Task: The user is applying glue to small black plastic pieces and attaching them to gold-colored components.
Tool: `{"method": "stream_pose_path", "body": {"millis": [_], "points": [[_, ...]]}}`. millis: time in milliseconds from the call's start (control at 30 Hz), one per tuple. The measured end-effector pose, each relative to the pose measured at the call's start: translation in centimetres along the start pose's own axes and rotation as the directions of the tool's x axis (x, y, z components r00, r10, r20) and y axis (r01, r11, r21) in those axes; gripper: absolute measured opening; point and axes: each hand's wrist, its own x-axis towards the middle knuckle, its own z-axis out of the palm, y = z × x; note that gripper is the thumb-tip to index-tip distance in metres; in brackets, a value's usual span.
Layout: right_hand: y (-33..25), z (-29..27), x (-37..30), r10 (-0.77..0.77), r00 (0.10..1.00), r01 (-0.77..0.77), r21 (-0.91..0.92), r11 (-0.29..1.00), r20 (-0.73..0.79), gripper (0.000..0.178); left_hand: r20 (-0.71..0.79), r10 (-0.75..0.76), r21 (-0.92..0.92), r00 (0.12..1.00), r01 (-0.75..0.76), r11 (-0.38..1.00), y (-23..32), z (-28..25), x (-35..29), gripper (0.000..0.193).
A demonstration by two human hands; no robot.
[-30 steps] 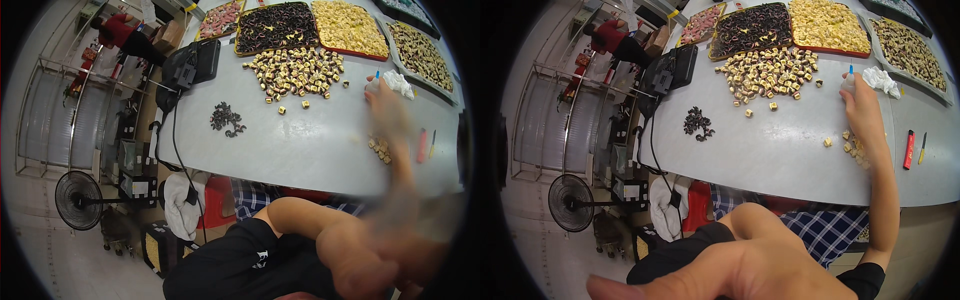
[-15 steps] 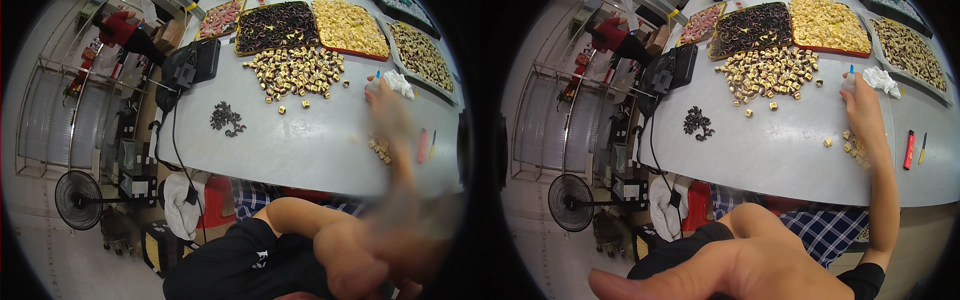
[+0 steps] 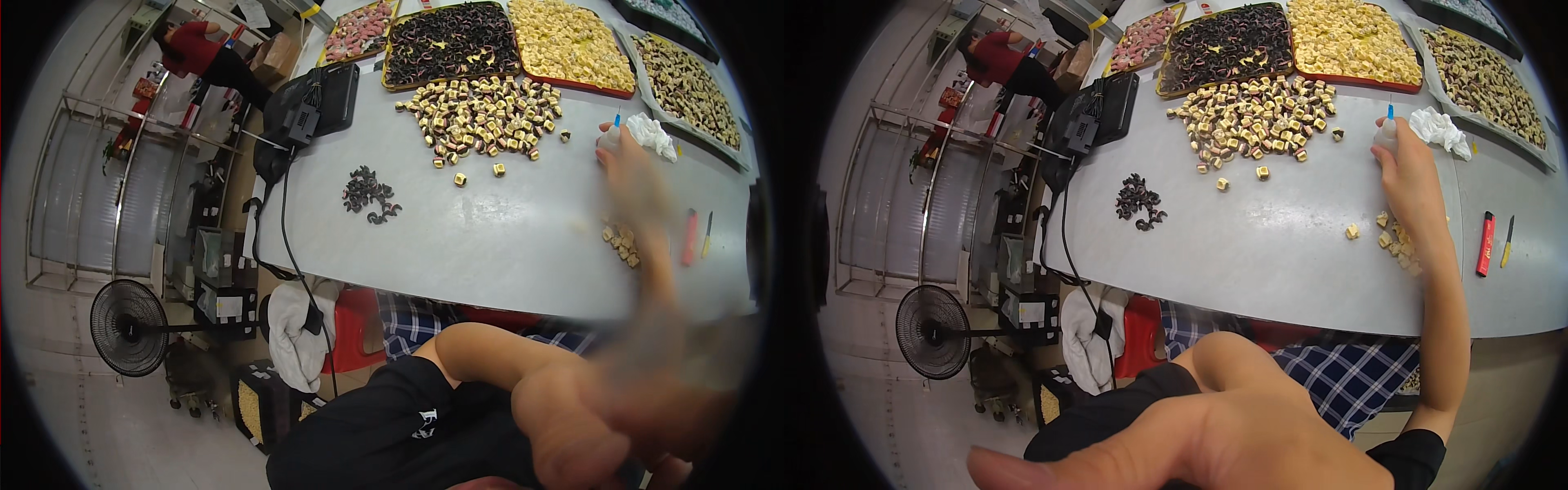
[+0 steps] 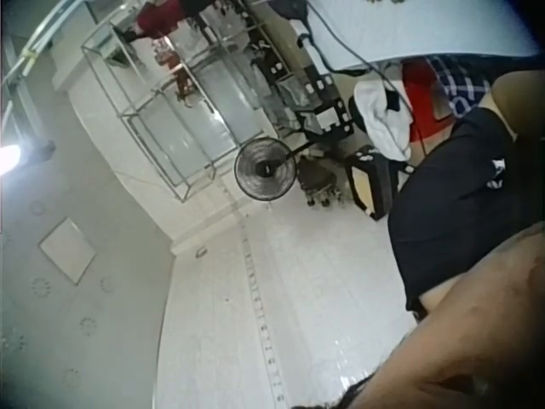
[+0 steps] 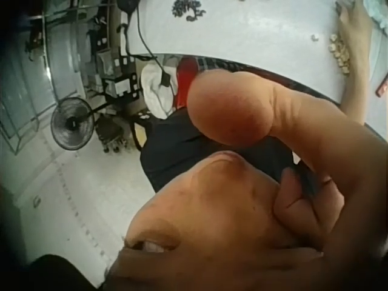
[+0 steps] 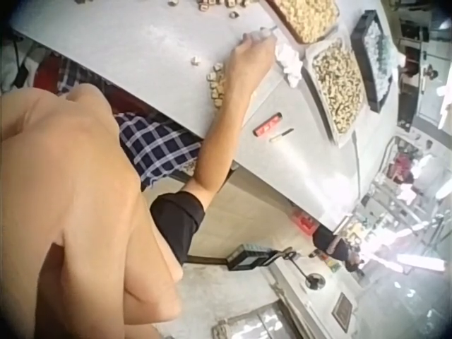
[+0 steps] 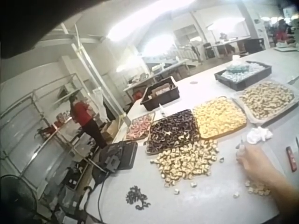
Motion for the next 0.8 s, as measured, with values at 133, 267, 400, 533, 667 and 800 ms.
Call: {"method": "stream_pose_path", "body": {"millis": [133,267,400,533,667,800], "points": [[-0.4,0.1,0.1,-0.014,1.0,0.014,-0.021,1.0,-0.002,0.023,0.001,-0.001,0.011,1.0,0.001,1.0,-0.1,0.1,-0.4,0.033],[-0.7,0.1,0.2,-0.006,1.0,0.007,-0.027,1.0,0.008,0.023,0.001,-0.001,0.03,1.0,0.001,1.0,0.9,-0.5,0.0,0.032],[-0.9,-0.2,0.3,0.018,1.0,-0.018,-0.021,1.0,0.011,0.024,0.01,-0.004,0.041,1.0,0.004,0.999,1.5,0.2,-0.9,0.032],[0.3,-0.5,0.0,0.021,1.0,-0.021,-0.019,1.0,0.0,0.025,0.018,-0.023,0.043,1.0,0.022,0.999,4.5,-1.0,1.6,0.032],[0.2,-0.2,0.2,-0.033,0.999,0.033,-0.04,0.999,0.005,0.026,0.104,0.099,0.982,0.99,-0.086,-0.168,9.9,-7.5,-0.7,0.01],[0.5,0.3,0.1,-0.018,1.0,0.018,-0.026,0.999,0.015,0.027,-0.142,0.215,0.729,0.966,0.249,-0.638,15.5,-11.6,-3.5,0.015]]}}
